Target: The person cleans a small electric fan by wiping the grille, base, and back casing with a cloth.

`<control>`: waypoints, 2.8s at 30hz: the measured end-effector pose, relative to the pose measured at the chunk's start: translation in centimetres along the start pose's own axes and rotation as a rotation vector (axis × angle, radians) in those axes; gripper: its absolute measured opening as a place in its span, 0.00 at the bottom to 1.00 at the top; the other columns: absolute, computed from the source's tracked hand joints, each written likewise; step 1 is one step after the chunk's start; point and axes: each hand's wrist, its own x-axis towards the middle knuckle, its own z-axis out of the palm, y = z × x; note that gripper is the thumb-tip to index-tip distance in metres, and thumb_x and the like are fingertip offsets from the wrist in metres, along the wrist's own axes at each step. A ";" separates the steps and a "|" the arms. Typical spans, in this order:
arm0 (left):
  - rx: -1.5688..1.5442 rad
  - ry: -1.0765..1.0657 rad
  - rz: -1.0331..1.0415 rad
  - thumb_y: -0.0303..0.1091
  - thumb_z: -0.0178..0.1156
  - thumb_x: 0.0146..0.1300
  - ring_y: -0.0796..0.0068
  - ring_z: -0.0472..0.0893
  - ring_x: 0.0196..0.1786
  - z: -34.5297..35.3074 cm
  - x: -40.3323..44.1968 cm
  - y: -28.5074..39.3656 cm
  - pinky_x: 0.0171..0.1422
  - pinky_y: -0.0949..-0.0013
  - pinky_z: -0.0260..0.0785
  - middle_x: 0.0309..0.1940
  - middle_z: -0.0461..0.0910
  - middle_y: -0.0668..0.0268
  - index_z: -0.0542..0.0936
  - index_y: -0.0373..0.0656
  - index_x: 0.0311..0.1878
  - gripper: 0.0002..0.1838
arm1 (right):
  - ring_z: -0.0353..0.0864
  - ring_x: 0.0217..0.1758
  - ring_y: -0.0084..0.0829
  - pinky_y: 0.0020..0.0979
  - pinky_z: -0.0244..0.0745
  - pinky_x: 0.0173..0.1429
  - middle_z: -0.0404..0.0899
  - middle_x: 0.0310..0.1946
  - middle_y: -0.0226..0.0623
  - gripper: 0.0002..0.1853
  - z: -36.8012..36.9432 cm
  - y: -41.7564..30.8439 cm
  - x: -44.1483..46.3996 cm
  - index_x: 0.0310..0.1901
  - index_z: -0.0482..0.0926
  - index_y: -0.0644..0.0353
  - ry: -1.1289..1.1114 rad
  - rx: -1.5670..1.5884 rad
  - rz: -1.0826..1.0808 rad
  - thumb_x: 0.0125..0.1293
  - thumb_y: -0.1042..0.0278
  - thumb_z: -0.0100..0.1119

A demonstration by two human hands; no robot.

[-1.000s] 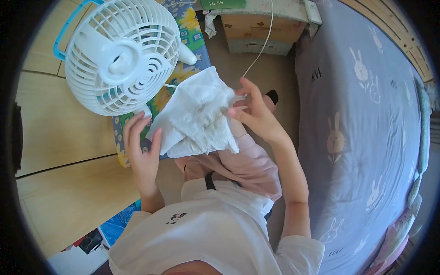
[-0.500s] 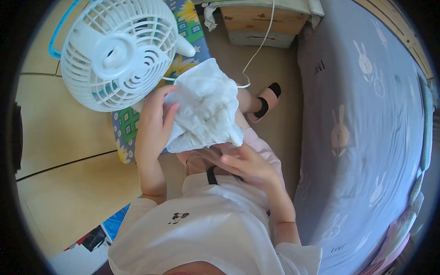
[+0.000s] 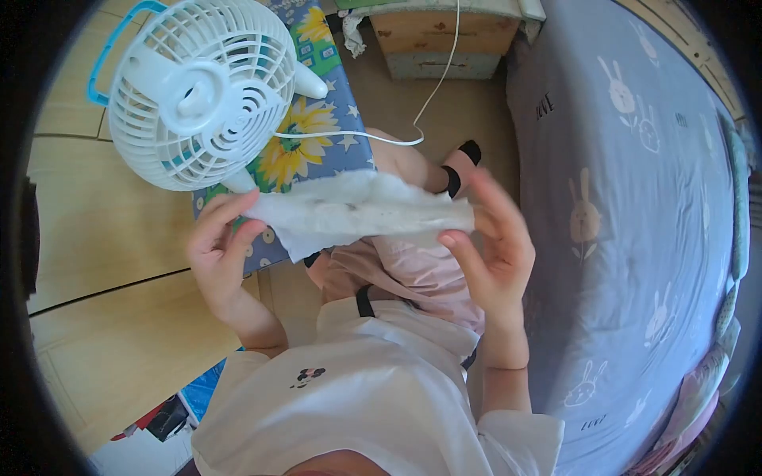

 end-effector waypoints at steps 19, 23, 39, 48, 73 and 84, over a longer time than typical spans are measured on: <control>0.353 0.087 -0.184 0.26 0.63 0.59 0.84 0.70 0.22 -0.2 -0.7 -3.8 0.27 0.78 0.62 0.23 0.75 0.67 0.76 0.38 0.46 0.12 | 0.73 0.30 0.15 0.20 0.68 0.33 0.78 0.34 0.31 0.11 4.2 5.8 7.7 0.48 0.75 0.63 -0.277 -0.295 0.125 0.64 0.77 0.55; 0.608 0.216 0.006 0.27 0.69 0.50 0.72 0.74 0.24 -0.1 -1.6 -3.8 0.25 0.73 0.64 0.27 0.76 0.62 0.79 0.41 0.44 0.17 | 0.74 0.31 0.20 0.23 0.70 0.36 0.76 0.39 0.33 0.10 3.9 6.8 6.9 0.44 0.76 0.64 -0.135 -0.411 -0.052 0.60 0.77 0.58; 0.682 -0.250 0.412 0.29 0.71 0.37 0.62 0.78 0.51 3.5 -3.1 -2.7 0.47 0.63 0.70 0.44 0.79 0.66 0.78 0.48 0.32 0.15 | 0.74 0.43 0.17 0.23 0.69 0.49 0.77 0.41 0.27 0.11 1.6 6.6 2.7 0.42 0.75 0.59 -0.285 0.299 0.522 0.58 0.74 0.64; 0.263 -0.151 0.170 0.25 0.67 0.49 0.59 0.76 0.51 2.8 -1.1 -2.0 0.54 0.62 0.66 0.48 0.77 0.57 0.73 0.43 0.35 0.13 | 0.72 0.42 0.18 0.20 0.64 0.49 0.75 0.38 0.27 0.11 1.6 3.3 4.7 0.37 0.74 0.58 -0.430 0.347 0.380 0.51 0.78 0.63; 0.143 -0.294 -0.024 0.19 0.69 0.46 0.80 0.82 0.35 3.6 1.1 0.9 0.36 0.78 0.73 0.40 0.84 0.61 0.82 0.36 0.45 0.19 | 0.77 0.45 0.32 0.28 0.74 0.43 0.75 0.42 0.36 0.23 3.3 0.0 1.8 0.46 0.80 0.63 -0.347 -0.403 -0.124 0.43 0.85 0.67; 0.019 -0.170 -0.006 0.19 0.68 0.48 0.73 0.84 0.32 3.2 0.2 0.6 0.38 0.75 0.74 0.31 0.84 0.61 0.82 0.36 0.39 0.13 | 0.75 0.39 0.31 0.27 0.71 0.41 0.73 0.37 0.36 0.19 3.4 0.2 1.4 0.42 0.81 0.62 -0.253 -0.504 -0.208 0.47 0.90 0.59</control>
